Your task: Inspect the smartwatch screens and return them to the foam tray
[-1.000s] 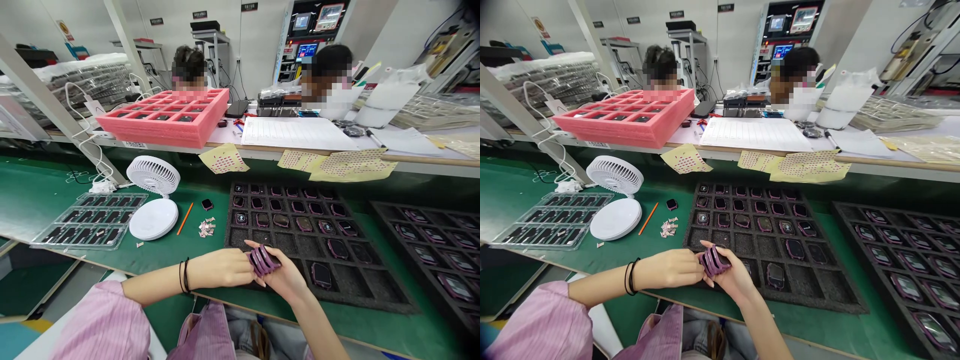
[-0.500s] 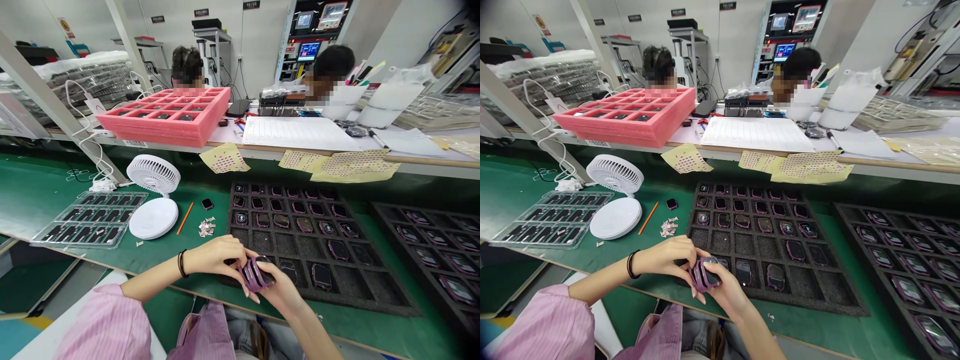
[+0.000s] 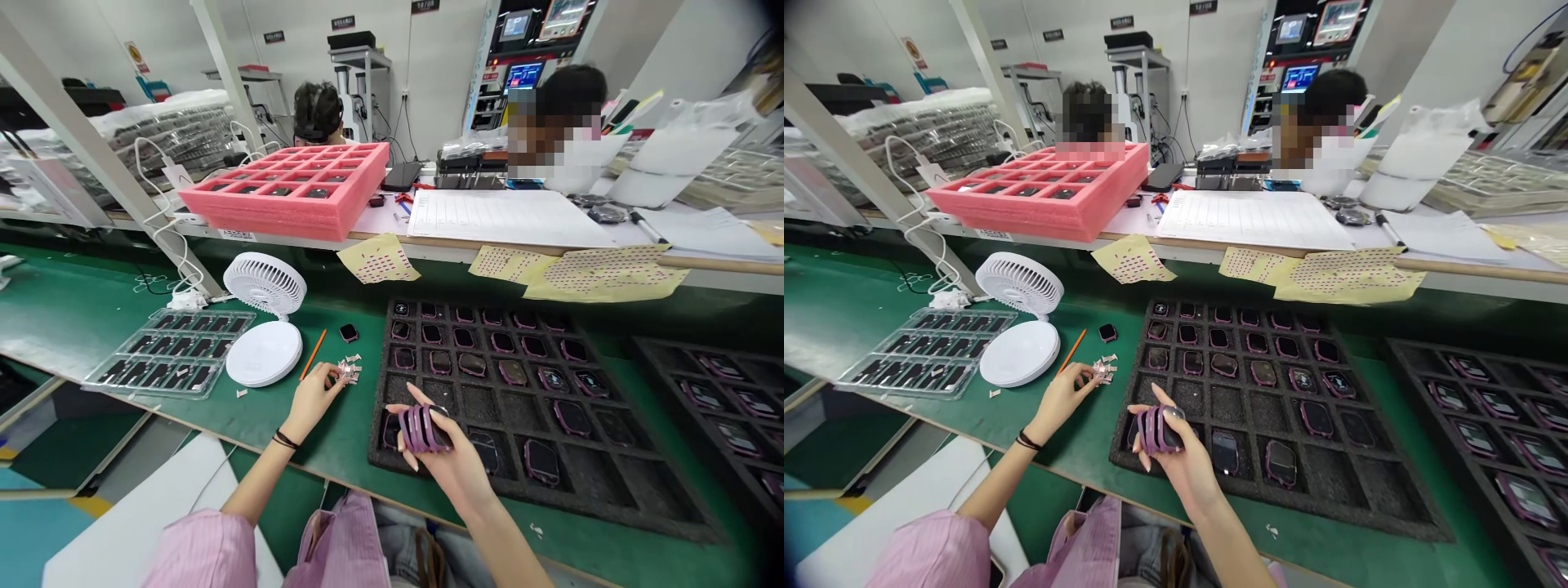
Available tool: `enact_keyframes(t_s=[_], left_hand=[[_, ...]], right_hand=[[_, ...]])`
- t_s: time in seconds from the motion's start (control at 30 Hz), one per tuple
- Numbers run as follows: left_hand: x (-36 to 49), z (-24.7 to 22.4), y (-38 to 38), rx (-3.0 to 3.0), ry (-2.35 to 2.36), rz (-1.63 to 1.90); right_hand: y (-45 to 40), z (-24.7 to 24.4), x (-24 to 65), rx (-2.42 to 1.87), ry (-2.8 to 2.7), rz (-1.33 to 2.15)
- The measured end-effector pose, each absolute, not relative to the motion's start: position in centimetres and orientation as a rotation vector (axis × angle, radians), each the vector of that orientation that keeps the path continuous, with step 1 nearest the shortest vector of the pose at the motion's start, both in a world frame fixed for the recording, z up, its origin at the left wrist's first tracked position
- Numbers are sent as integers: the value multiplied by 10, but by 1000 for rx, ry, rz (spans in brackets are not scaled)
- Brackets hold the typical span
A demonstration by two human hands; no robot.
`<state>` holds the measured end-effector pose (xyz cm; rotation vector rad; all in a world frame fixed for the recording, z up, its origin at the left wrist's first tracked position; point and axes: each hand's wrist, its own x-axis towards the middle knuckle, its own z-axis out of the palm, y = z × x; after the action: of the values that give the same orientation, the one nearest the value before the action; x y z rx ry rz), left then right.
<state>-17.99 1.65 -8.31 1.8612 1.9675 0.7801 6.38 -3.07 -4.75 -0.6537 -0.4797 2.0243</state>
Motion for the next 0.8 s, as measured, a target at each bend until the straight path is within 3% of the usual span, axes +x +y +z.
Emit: enact_keyframes(t_s=[0.8], left_hand=[[-181,-77,26,1724,1989,649]], right_hand=[[-28,-39,72,-690,-544,1849]])
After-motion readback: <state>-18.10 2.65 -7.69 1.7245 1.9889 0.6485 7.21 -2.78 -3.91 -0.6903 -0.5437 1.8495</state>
